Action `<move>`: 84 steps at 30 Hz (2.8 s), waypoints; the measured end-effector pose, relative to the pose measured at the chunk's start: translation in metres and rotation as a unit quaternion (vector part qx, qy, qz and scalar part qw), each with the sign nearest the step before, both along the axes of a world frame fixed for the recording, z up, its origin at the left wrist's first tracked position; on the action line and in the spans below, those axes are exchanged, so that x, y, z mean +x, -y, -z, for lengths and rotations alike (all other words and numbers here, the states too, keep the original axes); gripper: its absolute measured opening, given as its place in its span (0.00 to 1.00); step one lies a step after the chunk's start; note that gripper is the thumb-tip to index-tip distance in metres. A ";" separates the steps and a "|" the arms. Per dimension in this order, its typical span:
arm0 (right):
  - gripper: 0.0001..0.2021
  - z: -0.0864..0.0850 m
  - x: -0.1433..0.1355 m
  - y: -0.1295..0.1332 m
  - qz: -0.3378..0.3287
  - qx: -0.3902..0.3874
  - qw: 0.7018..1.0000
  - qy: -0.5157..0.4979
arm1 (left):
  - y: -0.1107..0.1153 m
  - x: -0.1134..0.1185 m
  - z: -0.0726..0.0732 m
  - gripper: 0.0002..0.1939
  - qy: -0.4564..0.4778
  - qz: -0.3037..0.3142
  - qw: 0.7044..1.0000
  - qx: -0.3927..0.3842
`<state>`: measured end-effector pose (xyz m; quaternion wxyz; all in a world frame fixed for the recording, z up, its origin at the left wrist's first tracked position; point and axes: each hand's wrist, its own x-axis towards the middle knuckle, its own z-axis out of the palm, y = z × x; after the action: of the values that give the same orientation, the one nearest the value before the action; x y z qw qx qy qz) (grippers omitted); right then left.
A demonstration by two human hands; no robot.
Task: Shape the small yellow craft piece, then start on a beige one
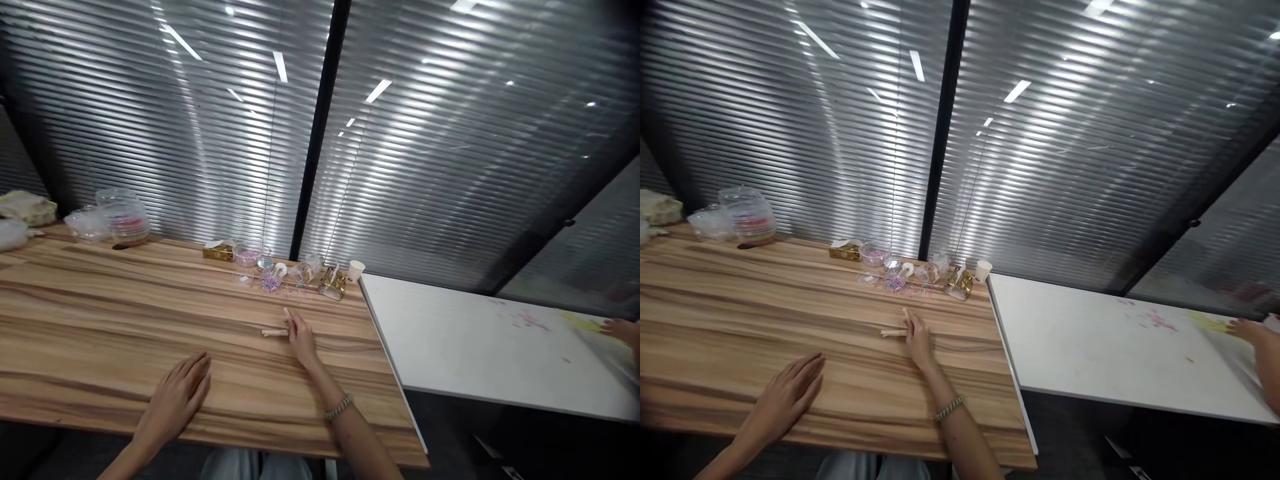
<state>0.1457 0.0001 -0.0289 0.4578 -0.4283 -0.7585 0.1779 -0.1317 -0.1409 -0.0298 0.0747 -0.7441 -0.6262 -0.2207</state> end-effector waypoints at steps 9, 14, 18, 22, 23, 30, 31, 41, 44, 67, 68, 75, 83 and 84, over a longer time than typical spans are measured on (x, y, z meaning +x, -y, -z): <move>0.14 0.003 -0.009 0.000 -0.076 0.040 0.991 0.100 | 0.001 0.004 -0.003 0.21 0.022 -0.004 1.000 -0.005; 0.12 0.000 -0.006 0.003 -0.083 0.056 0.985 0.137 | 0.003 0.007 -0.010 0.22 0.010 -0.010 1.000 -0.016; 0.11 0.001 -0.003 0.002 -0.088 0.083 0.979 0.163 | 0.003 0.009 -0.014 0.21 0.012 -0.012 1.000 -0.016; 0.13 0.004 -0.003 -0.001 -0.093 0.100 0.974 0.183 | 0.002 0.009 -0.014 0.21 0.019 -0.011 1.000 -0.012; 0.14 0.005 -0.003 -0.001 -0.097 0.102 0.972 0.187 | 0.002 0.009 -0.013 0.21 0.020 -0.010 1.000 -0.010; 0.11 0.000 0.001 0.000 -0.100 0.120 0.966 0.205 | 0.000 0.009 -0.011 0.21 0.029 -0.008 1.000 0.001; 0.10 0.000 0.001 0.000 -0.097 0.123 0.964 0.214 | 0.001 0.009 -0.011 0.21 0.030 -0.004 1.000 0.003; 0.15 -0.008 -0.003 0.007 -0.077 0.113 0.975 0.173 | -0.035 0.043 -0.017 0.21 0.307 0.086 0.944 -0.086; 0.18 -0.008 -0.003 0.008 -0.082 0.078 0.989 0.100 | -0.075 0.093 -0.021 0.30 0.477 0.085 0.868 -0.110; 0.15 0.003 -0.014 -0.016 -0.041 -0.216 0.881 -0.419 | -0.139 0.130 -0.023 0.22 0.625 0.089 0.763 -0.135; 0.14 0.000 -0.014 -0.013 -0.048 -0.223 0.870 -0.436 | -0.138 0.130 -0.023 0.21 0.622 0.103 0.761 -0.153; 0.17 -0.015 -0.014 -0.003 -0.109 -0.293 0.815 -0.488 | -0.137 0.133 -0.021 0.20 0.593 0.158 0.756 -0.226; 0.19 -0.008 -0.008 -0.011 -0.084 -0.284 0.841 -0.453 | -0.130 0.139 -0.022 0.18 0.532 0.195 0.784 -0.254; 0.19 -0.007 -0.004 -0.015 -0.070 -0.274 0.844 -0.456 | -0.130 0.139 -0.022 0.18 0.502 0.205 0.805 -0.240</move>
<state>0.1414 0.0146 -0.0215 0.6023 -0.3525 -0.4130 0.5852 0.0076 -0.0114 -0.0079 -0.4777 -0.6350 -0.4421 -0.4161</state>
